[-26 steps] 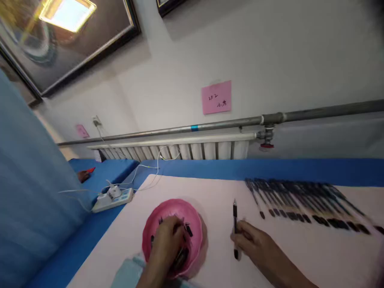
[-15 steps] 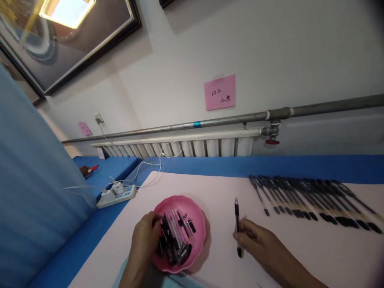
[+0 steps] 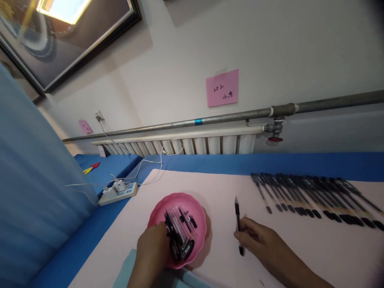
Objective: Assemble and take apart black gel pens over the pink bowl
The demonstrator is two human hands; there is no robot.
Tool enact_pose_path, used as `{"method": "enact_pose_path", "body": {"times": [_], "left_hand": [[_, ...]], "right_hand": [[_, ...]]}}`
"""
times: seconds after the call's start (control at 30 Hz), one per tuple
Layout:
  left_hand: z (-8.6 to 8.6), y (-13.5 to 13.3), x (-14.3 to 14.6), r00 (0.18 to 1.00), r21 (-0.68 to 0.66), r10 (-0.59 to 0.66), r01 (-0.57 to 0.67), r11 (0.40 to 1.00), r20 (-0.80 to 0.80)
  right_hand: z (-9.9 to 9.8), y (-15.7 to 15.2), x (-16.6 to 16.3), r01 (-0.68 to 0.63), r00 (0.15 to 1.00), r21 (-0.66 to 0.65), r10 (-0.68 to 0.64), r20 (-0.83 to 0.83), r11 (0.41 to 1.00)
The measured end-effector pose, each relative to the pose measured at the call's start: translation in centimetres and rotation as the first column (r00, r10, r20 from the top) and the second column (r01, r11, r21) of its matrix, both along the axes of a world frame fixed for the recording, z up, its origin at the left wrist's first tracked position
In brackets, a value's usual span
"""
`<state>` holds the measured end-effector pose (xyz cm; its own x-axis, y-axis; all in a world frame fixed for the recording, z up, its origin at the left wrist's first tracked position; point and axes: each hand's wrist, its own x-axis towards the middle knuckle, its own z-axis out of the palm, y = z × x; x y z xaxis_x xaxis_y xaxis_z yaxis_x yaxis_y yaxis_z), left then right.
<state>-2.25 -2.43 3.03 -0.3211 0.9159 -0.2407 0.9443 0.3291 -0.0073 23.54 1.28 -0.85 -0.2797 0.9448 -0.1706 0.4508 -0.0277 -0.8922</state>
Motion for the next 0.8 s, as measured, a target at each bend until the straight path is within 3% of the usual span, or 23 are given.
{"method": "enact_pose_path", "body": {"times": [0.23, 0.5, 0.6, 0.63, 0.67, 0.7, 0.73, 0.8], "left_hand": [[-0.5, 0.3, 0.9, 0.999, 0.014, -0.028, 0.028, 1.000, 0.021], [-1.6, 0.8, -0.7, 0.994, 0.076, -0.009, 0.001, 0.997, 0.109], [-1.1, 0.8, -0.7, 0.968, 0.201, 0.005, -0.058, 0.978, 0.253], [-0.9, 0.8, -0.5, 0.911, 0.283, -0.008, -0.120, 0.952, 0.411], [-0.7, 0.8, -0.1, 0.791, 0.341, -0.042, -0.215, 0.915, 0.610], [-0.5, 0.7, 0.4, 0.593, 0.345, -0.092, -0.328, 0.879, 0.800], [-0.4, 0.7, 0.9, 0.346, 0.287, -0.139, -0.424, 0.859, 0.928], [-0.4, 0.6, 2.0, -0.084, 0.088, -0.148, -0.494, 0.865, 0.985]], "right_hand": [[0.6, -0.2, -0.2, 0.008, 1.000, -0.006, -0.008, -0.002, 1.000], [0.4, -0.3, -0.2, 0.018, 1.000, 0.008, -0.018, 0.023, 1.000], [0.4, -0.6, -0.3, -0.020, 1.000, 0.060, 0.020, 0.006, 0.998], [0.5, -0.8, -0.4, -0.051, 0.999, 0.088, 0.052, -0.006, 0.995], [0.6, -1.2, -0.5, -0.090, 0.996, 0.117, 0.092, -0.014, 0.989], [0.8, -1.6, -0.7, -0.134, 0.991, 0.139, 0.137, -0.010, 0.981], [0.9, -2.1, -1.0, -0.169, 0.985, 0.153, 0.170, 0.006, 0.974], [1.0, -3.1, -1.4, -0.225, 0.974, 0.155, 0.218, 0.065, 0.962]]}}
